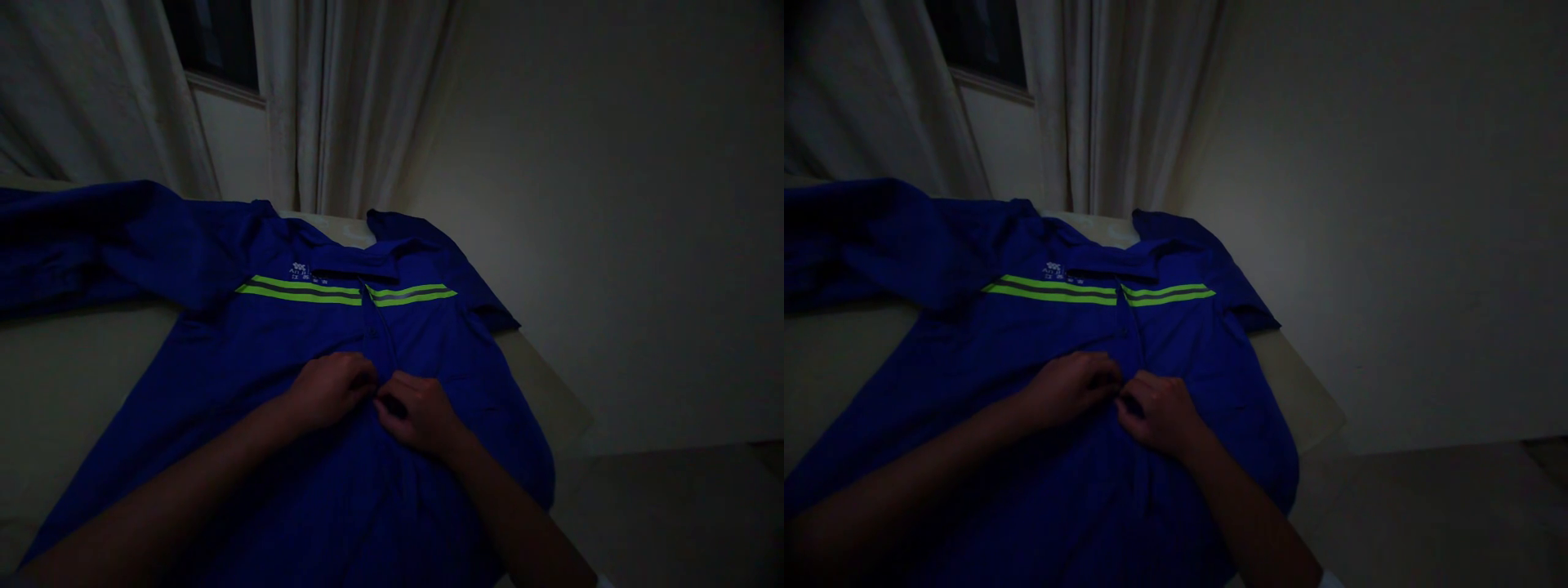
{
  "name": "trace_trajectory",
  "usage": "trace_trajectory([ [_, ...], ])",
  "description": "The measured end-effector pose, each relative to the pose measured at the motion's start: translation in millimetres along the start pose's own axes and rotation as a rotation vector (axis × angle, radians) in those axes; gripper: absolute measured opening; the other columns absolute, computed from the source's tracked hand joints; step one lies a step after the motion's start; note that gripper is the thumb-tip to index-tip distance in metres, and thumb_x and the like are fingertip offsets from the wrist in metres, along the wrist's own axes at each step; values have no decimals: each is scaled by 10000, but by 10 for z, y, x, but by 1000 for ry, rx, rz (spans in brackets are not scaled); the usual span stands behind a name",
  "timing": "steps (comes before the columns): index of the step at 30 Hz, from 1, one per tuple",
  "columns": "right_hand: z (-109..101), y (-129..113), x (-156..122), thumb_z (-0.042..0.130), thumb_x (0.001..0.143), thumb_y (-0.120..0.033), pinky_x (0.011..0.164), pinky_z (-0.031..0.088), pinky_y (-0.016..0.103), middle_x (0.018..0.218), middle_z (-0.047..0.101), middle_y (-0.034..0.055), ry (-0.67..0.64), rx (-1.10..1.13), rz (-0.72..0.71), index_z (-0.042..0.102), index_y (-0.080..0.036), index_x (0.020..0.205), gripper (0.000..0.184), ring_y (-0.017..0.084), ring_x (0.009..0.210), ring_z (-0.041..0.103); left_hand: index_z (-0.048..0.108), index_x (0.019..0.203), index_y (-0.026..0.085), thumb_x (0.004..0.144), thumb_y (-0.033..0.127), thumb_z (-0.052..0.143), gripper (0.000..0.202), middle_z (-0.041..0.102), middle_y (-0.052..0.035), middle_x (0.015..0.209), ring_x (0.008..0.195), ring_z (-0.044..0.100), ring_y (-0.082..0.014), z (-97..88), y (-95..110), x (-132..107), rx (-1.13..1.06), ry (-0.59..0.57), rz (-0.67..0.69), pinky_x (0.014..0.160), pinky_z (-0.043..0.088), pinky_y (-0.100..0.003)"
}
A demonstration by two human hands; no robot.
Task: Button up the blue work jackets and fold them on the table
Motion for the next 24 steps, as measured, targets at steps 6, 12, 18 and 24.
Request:
trace_trajectory([
  [6, -55, 81, 40, 624, 893, -170, 685, 440, 264, 791, 661, 9, 23, 194, 75, 675, -205, 857, 72, 148, 718, 612, 791, 985, 317, 929, 275, 637, 169, 735, -32, 1017, 889, 697, -224, 17, 46, -6, 71, -52, 70, 697, 447, -304],
  [12, -65, 76, 51, 588, 889, -134, 670, 422, 268, 803, 664, 11, 8, 244, 87, 709, -204, 918, 142, 155, 729, 608, 787, 960, 297, 957, 309, 606, 181, 733, -58, 1014, 860, 700, -246, -8, 120, -36, 138, -53, 46, 696, 470, -326],
  [18, -30, 97, 54, 581, 892, -112, 695, 425, 263, 818, 661, 5, -46, 265, 93, 734, -202, 980, 198, 152, 736, 606, 782, 968, 294, 972, 335, 577, 209, 751, -66, 996, 864, 712, -271, -11, 149, -32, 189, -68, 49, 685, 465, -337],
  [24, -22, 83, 52, 558, 923, -100, 710, 433, 264, 830, 677, 10, -90, 258, 64, 759, -208, 993, 238, 155, 753, 634, 793, 970, 279, 991, 315, 561, 235, 765, -94, 999, 880, 723, -293, -10, 213, -47, 248, -81, 84, 695, 480, -353],
])
Point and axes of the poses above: each hand's wrist, its own x-axis towards the middle knuckle, its own z-axis out of the palm, y = z × x, the point moved 10 cm from there along x, towards the middle knuckle
